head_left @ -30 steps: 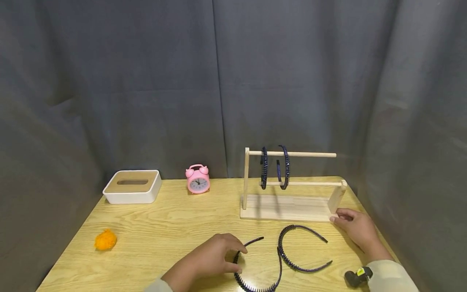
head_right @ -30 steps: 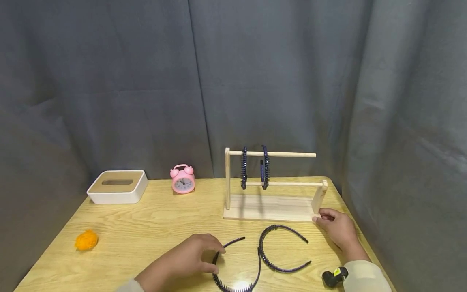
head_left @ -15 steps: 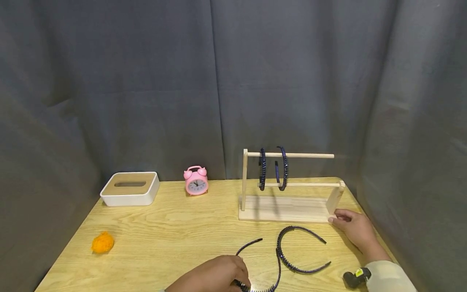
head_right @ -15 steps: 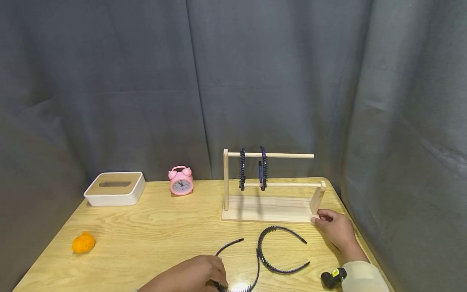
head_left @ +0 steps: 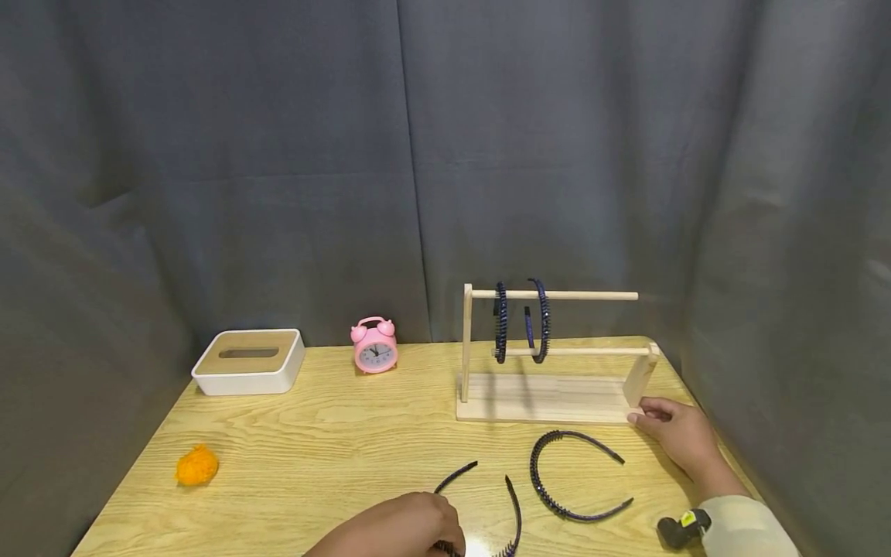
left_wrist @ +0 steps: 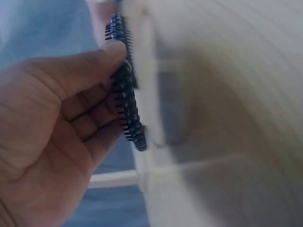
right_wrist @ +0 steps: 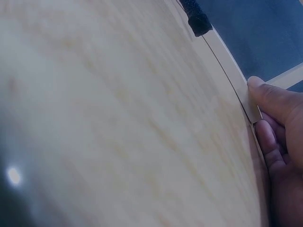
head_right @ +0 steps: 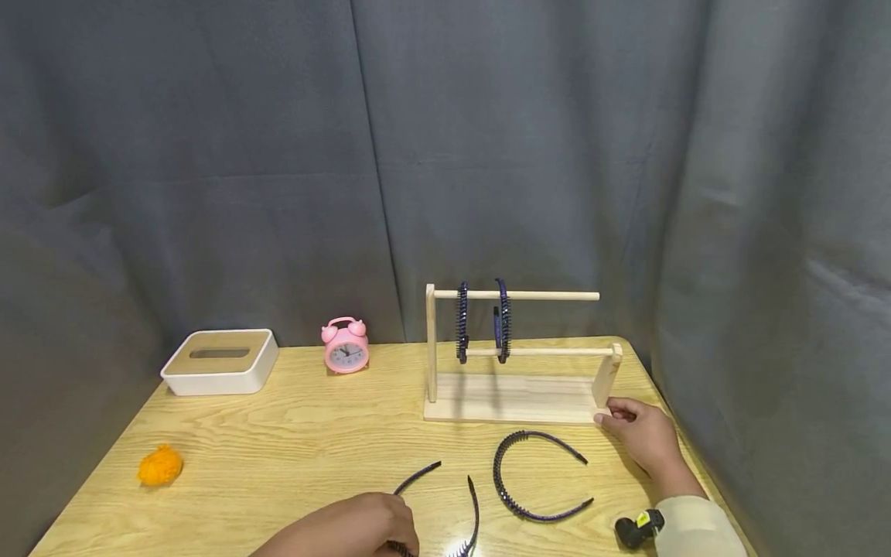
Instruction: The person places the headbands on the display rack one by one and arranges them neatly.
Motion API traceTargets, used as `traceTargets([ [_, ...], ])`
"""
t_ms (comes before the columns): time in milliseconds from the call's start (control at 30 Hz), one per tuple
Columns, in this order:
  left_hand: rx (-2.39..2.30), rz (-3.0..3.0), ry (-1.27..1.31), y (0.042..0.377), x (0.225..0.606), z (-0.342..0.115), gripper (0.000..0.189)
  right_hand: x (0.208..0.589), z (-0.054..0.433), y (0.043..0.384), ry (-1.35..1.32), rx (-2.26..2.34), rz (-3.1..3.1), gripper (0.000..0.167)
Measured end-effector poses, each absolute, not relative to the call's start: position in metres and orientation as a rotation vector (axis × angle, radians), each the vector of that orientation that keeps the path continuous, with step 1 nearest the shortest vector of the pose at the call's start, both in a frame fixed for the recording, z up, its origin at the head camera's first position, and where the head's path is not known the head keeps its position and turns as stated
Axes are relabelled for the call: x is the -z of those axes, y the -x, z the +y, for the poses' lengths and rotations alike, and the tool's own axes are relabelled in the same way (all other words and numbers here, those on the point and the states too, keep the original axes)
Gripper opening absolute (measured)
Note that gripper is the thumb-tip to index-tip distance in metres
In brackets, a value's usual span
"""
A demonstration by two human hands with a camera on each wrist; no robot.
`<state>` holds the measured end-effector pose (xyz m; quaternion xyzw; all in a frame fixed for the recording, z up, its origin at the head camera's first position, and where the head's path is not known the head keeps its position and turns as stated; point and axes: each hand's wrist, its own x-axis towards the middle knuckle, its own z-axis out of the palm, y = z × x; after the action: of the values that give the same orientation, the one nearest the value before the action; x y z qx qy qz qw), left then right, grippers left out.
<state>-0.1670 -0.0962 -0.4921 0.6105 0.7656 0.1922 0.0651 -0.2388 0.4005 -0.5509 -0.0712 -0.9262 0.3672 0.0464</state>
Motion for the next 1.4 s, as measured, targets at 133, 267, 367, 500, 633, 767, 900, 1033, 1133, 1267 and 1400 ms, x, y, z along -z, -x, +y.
traceTargets([
  [133,-0.74,2.261,-1.656,0.155,0.468,-0.089,0.015,0.55,0.4,0.239,0.21,-1.127,-2.819,0.068],
  [267,-1.102,2.203,-1.428,0.14,0.45,-0.066,0.019,0.551,0.4,0.24,0.201,-1.125,-2.82,0.068],
  [367,-1.43,2.102,-1.266,0.129,0.442,-0.037,0.02,0.552,0.402,0.24,0.209,-1.103,-2.827,0.068],
  [500,-1.75,2.026,-1.059,0.117,0.432,0.01,0.021,0.553,0.404,0.239,0.214,-1.1,-2.815,0.068],
  [633,-1.981,2.027,-0.834,0.112,0.421,0.054,0.019,0.554,0.403,0.238,0.214,-1.061,-2.787,0.058],
  [767,-2.151,2.041,-0.716,0.123,0.414,0.087,0.016,0.553,0.4,0.238,0.21,-1.052,-2.771,0.049],
  [900,-2.237,2.104,-0.661,0.142,0.411,0.105,0.016,0.553,0.4,0.239,0.213,-1.061,-2.764,0.052],
  [1033,-2.256,2.152,-0.679,0.155,0.408,0.112,0.017,0.552,0.402,0.239,0.206,-1.055,-2.776,0.06],
  [1133,-2.265,2.172,-0.711,0.161,0.405,0.116,0.018,0.549,0.403,0.238,0.205,-1.058,-2.788,0.064],
  [1267,-2.281,2.188,-0.707,0.167,0.398,0.121,0.019,0.549,0.402,0.238,0.214,-1.063,-2.784,0.063],
  [1400,-2.305,2.2,-0.675,0.174,0.391,0.124,0.018,0.55,0.4,0.238,0.204,-1.055,-2.788,0.061],
])
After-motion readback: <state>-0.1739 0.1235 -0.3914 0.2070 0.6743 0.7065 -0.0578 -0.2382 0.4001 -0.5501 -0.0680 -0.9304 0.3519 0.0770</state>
